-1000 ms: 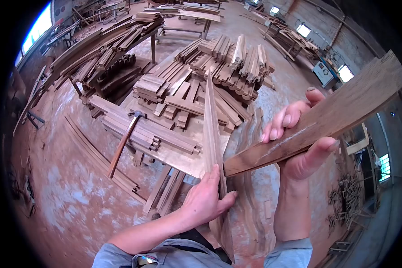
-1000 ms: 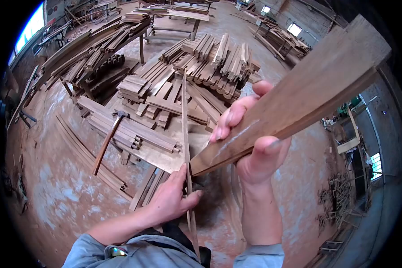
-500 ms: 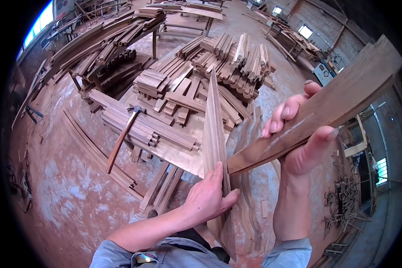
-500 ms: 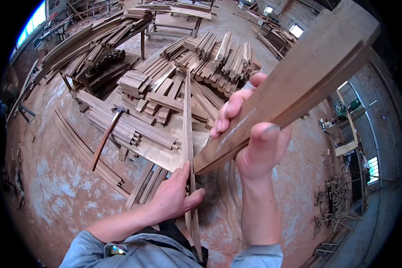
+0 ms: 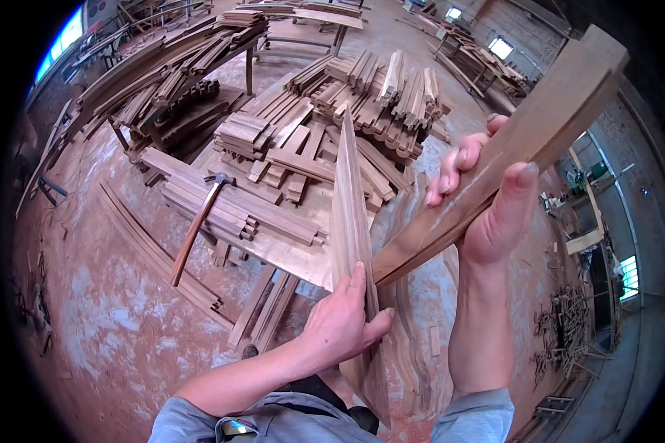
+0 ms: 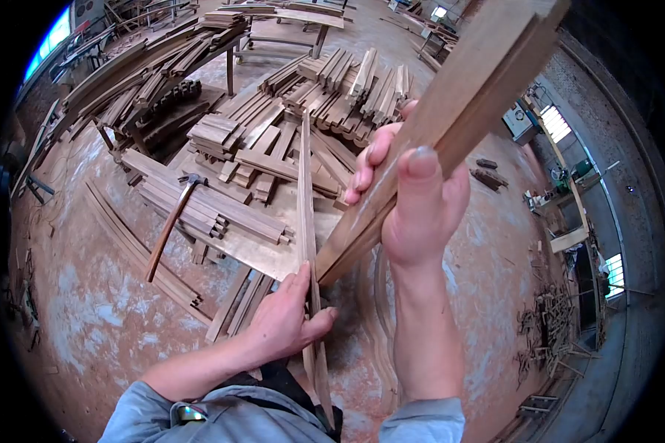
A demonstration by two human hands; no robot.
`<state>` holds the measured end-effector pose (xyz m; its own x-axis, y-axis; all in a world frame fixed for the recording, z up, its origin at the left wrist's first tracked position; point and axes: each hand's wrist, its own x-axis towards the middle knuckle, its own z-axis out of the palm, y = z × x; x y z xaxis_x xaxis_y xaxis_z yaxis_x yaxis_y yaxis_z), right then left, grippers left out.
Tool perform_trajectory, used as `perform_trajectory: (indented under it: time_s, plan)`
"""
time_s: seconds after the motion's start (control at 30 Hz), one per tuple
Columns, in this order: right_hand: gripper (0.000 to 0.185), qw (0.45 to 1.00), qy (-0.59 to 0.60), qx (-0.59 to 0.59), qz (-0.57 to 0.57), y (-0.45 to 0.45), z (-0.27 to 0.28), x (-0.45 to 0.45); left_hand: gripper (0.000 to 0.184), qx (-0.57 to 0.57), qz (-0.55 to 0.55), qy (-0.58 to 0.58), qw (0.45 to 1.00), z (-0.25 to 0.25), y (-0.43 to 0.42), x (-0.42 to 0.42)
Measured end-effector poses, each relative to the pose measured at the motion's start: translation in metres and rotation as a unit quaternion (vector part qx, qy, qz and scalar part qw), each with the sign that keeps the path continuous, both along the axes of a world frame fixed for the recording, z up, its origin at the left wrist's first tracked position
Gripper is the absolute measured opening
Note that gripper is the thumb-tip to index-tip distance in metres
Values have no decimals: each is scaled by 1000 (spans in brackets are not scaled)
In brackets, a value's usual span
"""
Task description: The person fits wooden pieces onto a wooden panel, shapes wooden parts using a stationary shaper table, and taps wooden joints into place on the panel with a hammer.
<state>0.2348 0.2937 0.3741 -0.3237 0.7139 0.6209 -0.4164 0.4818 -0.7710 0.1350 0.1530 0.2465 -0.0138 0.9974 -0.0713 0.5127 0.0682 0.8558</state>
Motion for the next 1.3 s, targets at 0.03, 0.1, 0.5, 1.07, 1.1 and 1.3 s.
perform_trajectory:
  time_s: [0.03, 0.1, 0.5, 1.07, 1.1, 1.3]
  plan:
    - [73, 1000, -1, 4, 2, -2, -1, 0, 88, 0, -1, 0, 1000, 0, 0, 0]
    - [74, 1000, -4, 13, 5, -5, -1, -1, 88, 0, -1, 1, 1000, 2, 0, 1]
    - [84, 997, -23, -76, -6, -34, -24, -10, 86, 57, 7, 33, 998, -5, 2, 2]
    - [62, 988, -122, 23, -96, -40, 51, -18, 85, 28, -12, 37, 999, -2, 3, 1]
    - [59, 989, -114, 16, -96, -40, 47, -18, 85, 31, -11, 38, 999, -3, 1, 0]
    - [52, 993, -67, -41, -82, -52, 37, -23, 84, 39, -23, 34, 998, -4, 1, -2]
